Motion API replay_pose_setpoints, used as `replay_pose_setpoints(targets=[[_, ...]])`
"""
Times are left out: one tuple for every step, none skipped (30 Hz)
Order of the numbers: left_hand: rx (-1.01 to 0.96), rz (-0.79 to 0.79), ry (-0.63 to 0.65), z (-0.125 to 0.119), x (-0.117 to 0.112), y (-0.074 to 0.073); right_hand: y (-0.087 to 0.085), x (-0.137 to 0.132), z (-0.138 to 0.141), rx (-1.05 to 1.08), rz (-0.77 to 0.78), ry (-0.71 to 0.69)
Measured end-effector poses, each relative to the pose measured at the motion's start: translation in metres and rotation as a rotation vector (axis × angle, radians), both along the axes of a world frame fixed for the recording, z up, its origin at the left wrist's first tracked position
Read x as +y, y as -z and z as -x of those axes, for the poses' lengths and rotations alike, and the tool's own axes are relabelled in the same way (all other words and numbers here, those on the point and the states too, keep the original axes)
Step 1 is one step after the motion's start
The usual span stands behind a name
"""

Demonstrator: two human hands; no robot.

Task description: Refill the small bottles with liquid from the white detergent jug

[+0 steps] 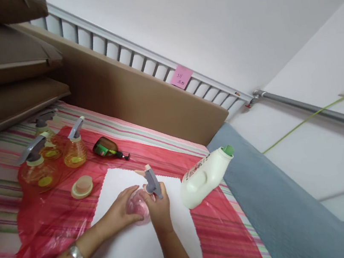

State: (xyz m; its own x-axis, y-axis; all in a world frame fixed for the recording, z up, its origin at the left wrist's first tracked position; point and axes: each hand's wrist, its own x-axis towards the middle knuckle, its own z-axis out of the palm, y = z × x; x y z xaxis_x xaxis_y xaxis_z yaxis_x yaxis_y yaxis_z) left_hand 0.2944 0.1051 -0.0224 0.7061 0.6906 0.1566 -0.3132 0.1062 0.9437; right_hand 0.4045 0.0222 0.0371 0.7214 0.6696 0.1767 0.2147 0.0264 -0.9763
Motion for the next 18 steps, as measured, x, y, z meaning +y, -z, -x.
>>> replay_pose_setpoints(targets=[[-0.012, -0.048, 0.005, -0.001, -0.003, -0.007, 0.001, -0.001, 0.001, -0.021, 0.012, 0.001], [-0.026, -0.08, 0.014, -0.002, -0.006, -0.014, 0.001, -0.002, 0.002, -0.043, 0.026, 0.007], [-0.044, -0.094, 0.013, -0.005, -0.01, -0.02, 0.0, -0.002, 0.003, -0.059, 0.039, 0.019], [-0.069, -0.096, -0.001, -0.008, -0.014, -0.025, 0.0, -0.003, 0.003, -0.067, 0.05, 0.031], [-0.099, -0.091, -0.026, -0.011, -0.017, -0.029, -0.001, -0.004, 0.003, -0.067, 0.058, 0.041], [-0.129, -0.093, -0.053, -0.014, -0.02, -0.032, -0.001, -0.005, 0.003, -0.065, 0.06, 0.049], [-0.151, -0.109, -0.075, -0.017, -0.022, -0.033, -0.001, -0.006, 0.003, -0.062, 0.063, 0.054], [-0.163, -0.134, -0.089, -0.019, -0.023, -0.034, -0.001, -0.007, 0.003, -0.063, 0.067, 0.063], [-0.164, -0.165, -0.097, -0.021, -0.024, -0.033, -0.001, -0.007, 0.003, -0.068, 0.075, 0.072], [-0.156, -0.196, -0.101, -0.022, -0.024, -0.032, 0.0, -0.007, 0.003, -0.075, 0.089, 0.079], [-0.145, -0.221, -0.106, -0.022, -0.023, -0.031, 0.0, -0.007, 0.003, -0.086, 0.102, 0.088], [-0.133, -0.24, -0.117, -0.023, -0.023, -0.029, 0.0, -0.007, 0.003, -0.099, 0.115, 0.096], [-0.125, -0.256, -0.134, -0.023, -0.022, -0.027, 0.0, -0.006, 0.003, -0.112, 0.127, 0.1], [-0.119, -0.276, -0.153, -0.023, -0.021, -0.026, 0.0, -0.005, 0.003, -0.122, 0.13, 0.102], [-0.112, -0.3, -0.169, -0.024, -0.021, -0.024, 0.0, -0.005, 0.003, -0.129, 0.129, 0.099], [-0.105, -0.328, -0.183, -0.024, -0.021, -0.023, -0.001, -0.005, 0.003, -0.131, 0.122, 0.094], [-0.096, -0.358, -0.192, -0.025, -0.021, -0.022, -0.001, -0.006, 0.003, -0.129, 0.109, 0.079], [-0.089, -0.387, -0.196, -0.026, -0.021, -0.022, -0.003, -0.008, 0.003, -0.121, 0.093, 0.053]])
